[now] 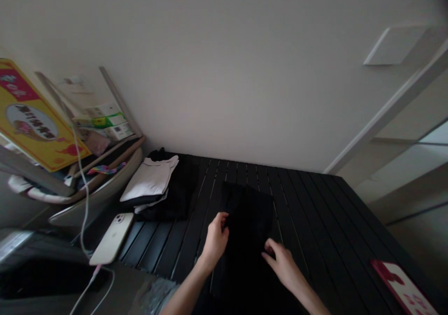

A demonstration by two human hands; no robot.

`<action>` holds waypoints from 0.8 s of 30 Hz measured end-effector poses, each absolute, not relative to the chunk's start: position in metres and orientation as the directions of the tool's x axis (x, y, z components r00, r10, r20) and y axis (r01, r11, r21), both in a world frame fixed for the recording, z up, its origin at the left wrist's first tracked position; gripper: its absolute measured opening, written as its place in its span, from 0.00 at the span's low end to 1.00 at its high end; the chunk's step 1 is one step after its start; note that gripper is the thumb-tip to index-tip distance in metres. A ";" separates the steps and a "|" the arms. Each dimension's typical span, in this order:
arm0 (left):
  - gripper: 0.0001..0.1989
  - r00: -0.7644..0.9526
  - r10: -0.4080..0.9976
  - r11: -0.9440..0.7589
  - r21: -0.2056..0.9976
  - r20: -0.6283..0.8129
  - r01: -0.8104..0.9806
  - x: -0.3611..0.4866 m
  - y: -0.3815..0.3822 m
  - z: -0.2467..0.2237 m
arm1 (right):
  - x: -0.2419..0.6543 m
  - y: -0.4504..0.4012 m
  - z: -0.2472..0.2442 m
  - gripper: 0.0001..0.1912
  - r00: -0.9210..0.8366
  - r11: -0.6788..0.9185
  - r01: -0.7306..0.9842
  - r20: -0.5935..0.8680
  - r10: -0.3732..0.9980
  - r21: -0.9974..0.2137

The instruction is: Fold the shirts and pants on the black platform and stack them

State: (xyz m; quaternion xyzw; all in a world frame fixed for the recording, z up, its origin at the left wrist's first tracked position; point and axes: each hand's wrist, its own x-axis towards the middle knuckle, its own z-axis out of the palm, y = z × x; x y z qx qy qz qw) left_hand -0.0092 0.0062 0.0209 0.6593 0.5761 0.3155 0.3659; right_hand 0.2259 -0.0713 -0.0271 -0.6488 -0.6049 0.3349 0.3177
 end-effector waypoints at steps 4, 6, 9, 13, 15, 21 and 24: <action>0.16 -0.044 0.993 -0.072 0.876 0.106 0.478 -0.043 0.020 0.036 | 0.257 -0.061 0.008 0.14 0.148 -0.055 0.497 0.022 0.989 -0.866; 0.16 -0.143 0.979 -0.053 0.862 0.144 0.505 -0.063 0.027 0.041 | 0.281 -0.047 0.033 0.16 0.303 -0.042 0.534 0.145 0.942 -0.845; 0.19 -0.144 0.983 -0.006 0.815 0.110 0.580 -0.086 0.029 0.034 | 0.310 -0.022 0.069 0.17 0.406 0.046 0.673 0.421 0.811 -0.738; 0.28 -0.038 0.992 -0.049 0.664 0.116 0.746 -0.086 0.008 0.005 | 0.312 -0.003 0.083 0.20 0.291 0.097 0.849 0.612 0.735 -0.520; 0.31 -0.031 0.986 -0.070 0.571 0.166 0.818 -0.078 -0.007 -0.005 | 0.298 -0.011 0.067 0.18 0.199 0.090 0.873 0.518 0.832 -0.480; 0.22 0.255 0.915 -0.389 0.519 0.313 0.761 -0.040 -0.020 0.013 | 0.246 -0.073 -0.017 0.22 0.077 -0.069 0.944 0.013 0.997 -0.323; 0.21 0.440 0.860 -0.510 0.459 0.259 0.727 -0.019 -0.006 0.020 | 0.232 -0.088 -0.037 0.25 0.086 -0.100 0.985 -0.103 0.991 -0.143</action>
